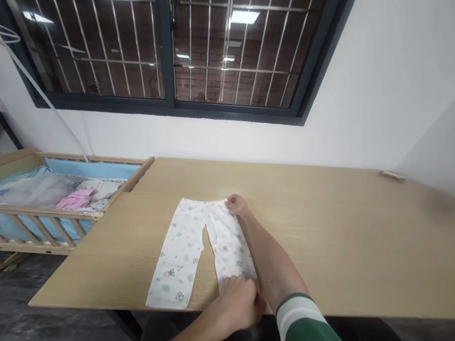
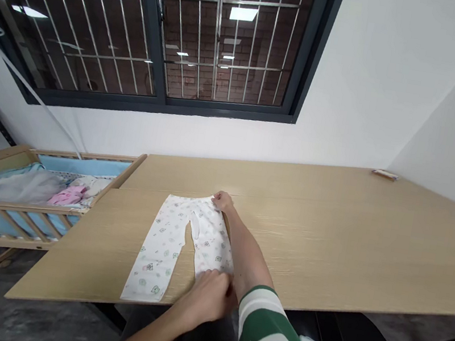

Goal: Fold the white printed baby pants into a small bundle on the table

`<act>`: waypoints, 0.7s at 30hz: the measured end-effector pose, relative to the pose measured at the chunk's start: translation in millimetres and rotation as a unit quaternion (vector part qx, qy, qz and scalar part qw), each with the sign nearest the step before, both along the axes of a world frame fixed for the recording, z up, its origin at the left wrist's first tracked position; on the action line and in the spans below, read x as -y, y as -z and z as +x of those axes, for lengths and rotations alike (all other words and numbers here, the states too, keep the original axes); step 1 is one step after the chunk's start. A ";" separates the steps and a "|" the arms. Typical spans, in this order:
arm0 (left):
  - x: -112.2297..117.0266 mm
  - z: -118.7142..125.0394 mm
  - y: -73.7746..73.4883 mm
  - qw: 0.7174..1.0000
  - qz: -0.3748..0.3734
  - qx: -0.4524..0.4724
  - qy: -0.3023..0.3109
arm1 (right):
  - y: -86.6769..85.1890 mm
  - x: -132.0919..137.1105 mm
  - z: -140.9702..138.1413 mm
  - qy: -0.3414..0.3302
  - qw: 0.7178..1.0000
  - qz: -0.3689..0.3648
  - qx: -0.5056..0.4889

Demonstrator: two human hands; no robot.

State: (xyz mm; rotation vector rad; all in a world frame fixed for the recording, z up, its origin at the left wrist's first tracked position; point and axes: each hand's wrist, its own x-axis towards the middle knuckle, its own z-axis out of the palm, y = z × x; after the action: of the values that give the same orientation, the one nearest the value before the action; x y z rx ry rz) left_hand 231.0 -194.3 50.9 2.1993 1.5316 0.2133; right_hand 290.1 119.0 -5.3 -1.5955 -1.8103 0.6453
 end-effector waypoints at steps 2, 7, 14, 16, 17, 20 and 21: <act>5.2 -10.1 -2.3 0.999 0.020 0.030 -0.036 | -8.9 1.1 -1.7 -0.007 1.000 -0.008 -0.009; 28.7 -54.6 -7.2 0.982 0.036 0.129 -0.133 | -41.8 2.6 -26.1 -0.014 0.999 -0.012 -0.032; 71.8 -135.7 5.3 0.960 0.057 0.102 -0.256 | -58.5 18.9 -118.8 -0.046 0.998 0.001 -0.033; 80.2 -153.9 10.0 0.956 0.051 0.061 -0.283 | -53.0 24.6 -145.0 -0.052 0.998 0.003 -0.027; 83.1 -161.1 11.5 0.953 0.048 0.034 -0.297 | -49.4 27.3 -156.2 -0.052 0.998 0.002 -0.023; 86.5 -174.0 12.5 0.943 0.032 -0.047 -0.329 | -38.0 34.7 -181.1 -0.050 0.999 -0.004 -0.005; 86.3 -175.7 12.3 0.939 0.028 -0.070 -0.336 | -34.6 37.0 -186.5 -0.049 0.999 -0.007 0.002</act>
State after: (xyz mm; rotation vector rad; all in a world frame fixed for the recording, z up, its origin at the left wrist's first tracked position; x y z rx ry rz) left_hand 55.2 -280.6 38.6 1.6734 2.3403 0.3147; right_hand 103.6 82.0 29.3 -1.5244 -1.8996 0.7010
